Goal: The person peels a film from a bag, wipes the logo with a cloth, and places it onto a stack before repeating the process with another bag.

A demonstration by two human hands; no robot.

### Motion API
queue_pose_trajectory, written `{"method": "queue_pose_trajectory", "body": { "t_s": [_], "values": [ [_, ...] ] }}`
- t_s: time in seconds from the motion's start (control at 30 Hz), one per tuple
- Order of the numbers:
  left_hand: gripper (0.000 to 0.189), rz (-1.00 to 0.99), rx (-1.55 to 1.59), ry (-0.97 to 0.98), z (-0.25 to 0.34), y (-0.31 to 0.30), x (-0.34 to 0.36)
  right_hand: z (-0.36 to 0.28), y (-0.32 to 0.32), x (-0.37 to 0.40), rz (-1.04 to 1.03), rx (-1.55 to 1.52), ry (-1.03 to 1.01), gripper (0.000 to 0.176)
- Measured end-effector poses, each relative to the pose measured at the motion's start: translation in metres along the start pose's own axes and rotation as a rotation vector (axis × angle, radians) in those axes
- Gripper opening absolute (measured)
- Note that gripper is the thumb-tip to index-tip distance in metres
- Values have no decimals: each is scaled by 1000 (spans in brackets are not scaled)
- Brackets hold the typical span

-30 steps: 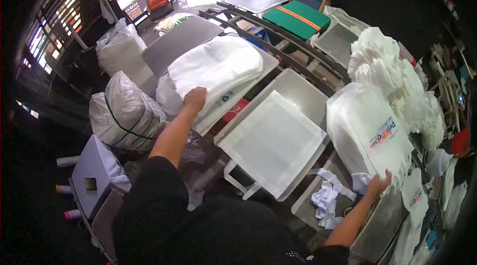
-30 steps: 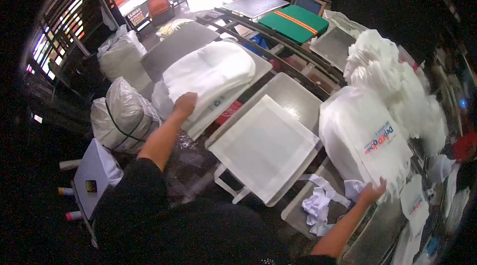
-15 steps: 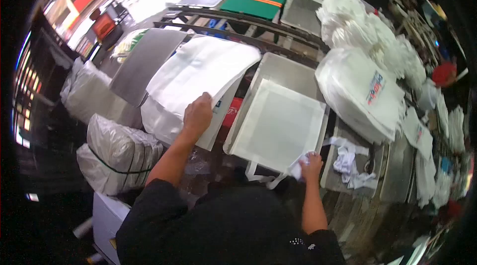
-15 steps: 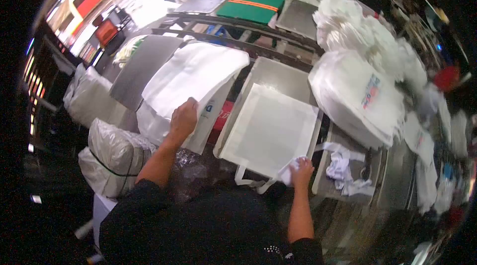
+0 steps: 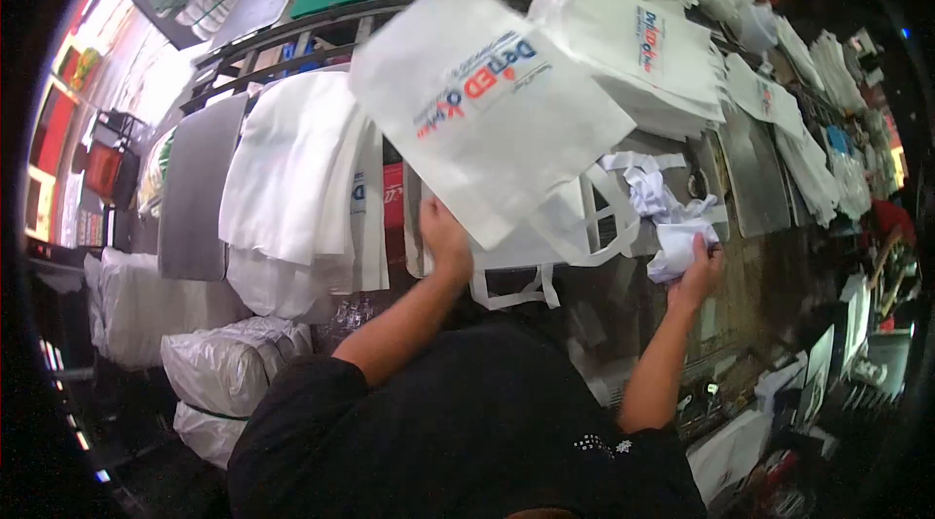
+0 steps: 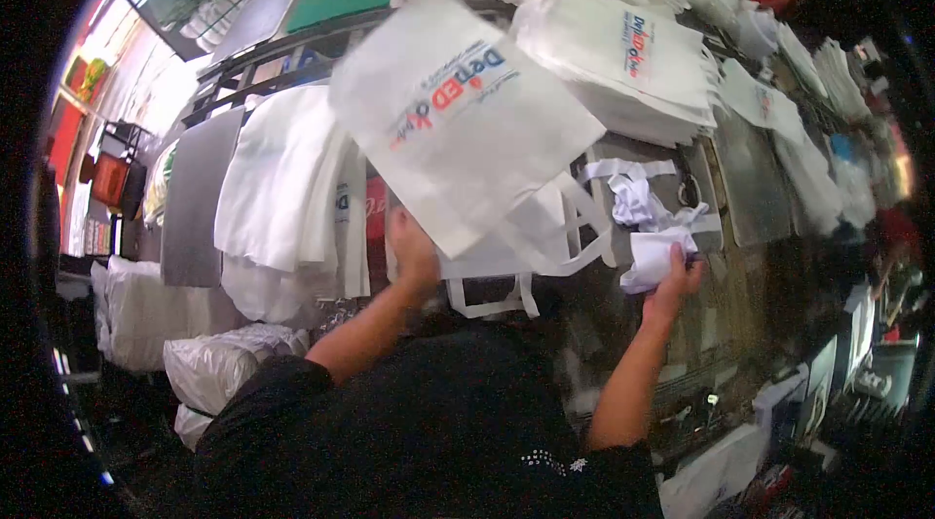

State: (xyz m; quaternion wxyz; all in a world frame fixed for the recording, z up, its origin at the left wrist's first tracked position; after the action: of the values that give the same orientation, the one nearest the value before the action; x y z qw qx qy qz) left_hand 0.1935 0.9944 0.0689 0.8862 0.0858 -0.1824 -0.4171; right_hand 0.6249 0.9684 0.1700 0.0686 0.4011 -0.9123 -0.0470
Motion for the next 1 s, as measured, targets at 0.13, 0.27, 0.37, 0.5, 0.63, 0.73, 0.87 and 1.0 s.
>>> {"method": "queue_pose_trajectory", "body": {
  "t_s": [0.13,0.27,0.37,0.5,0.63,0.73,0.87,1.0],
  "values": [
    [24,-647,-602,96,-39,21,78,-20,-10,12,13,-13,-17,22],
    [28,-1110,-758,-437,-65,12,58,3,-10,10,0,109,3,22],
    [43,-675,-904,255,-31,-2,-18,22,6,11,-91,60,46,22],
    [65,-904,-1646,827,-35,-15,-15,35,46,23,-205,33,147,28],
    [68,-661,-1866,714,-30,-16,-56,29,71,19,-283,224,36,40],
    [65,-615,-1667,718,-19,-10,-72,32,106,23,-376,589,-130,38],
    [66,-755,-1605,721,-58,-8,-28,79,188,65,-789,625,-544,26],
    [68,-597,-1569,689,-64,-6,-2,203,225,122,-1353,801,-731,23]
  ]
}}
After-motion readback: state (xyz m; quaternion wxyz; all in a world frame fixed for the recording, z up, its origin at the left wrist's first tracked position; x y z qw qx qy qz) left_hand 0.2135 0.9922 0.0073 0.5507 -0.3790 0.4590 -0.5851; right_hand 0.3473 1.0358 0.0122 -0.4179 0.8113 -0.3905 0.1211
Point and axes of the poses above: each hand's wrist, its own x-axis away from the middle knuckle, its own y-axis out of the palm, z = x × y, the point moved 6 cm from there along -x, towards the middle knuckle, and after that the axes turned 2 degrees about y, right-handed, at the moved point
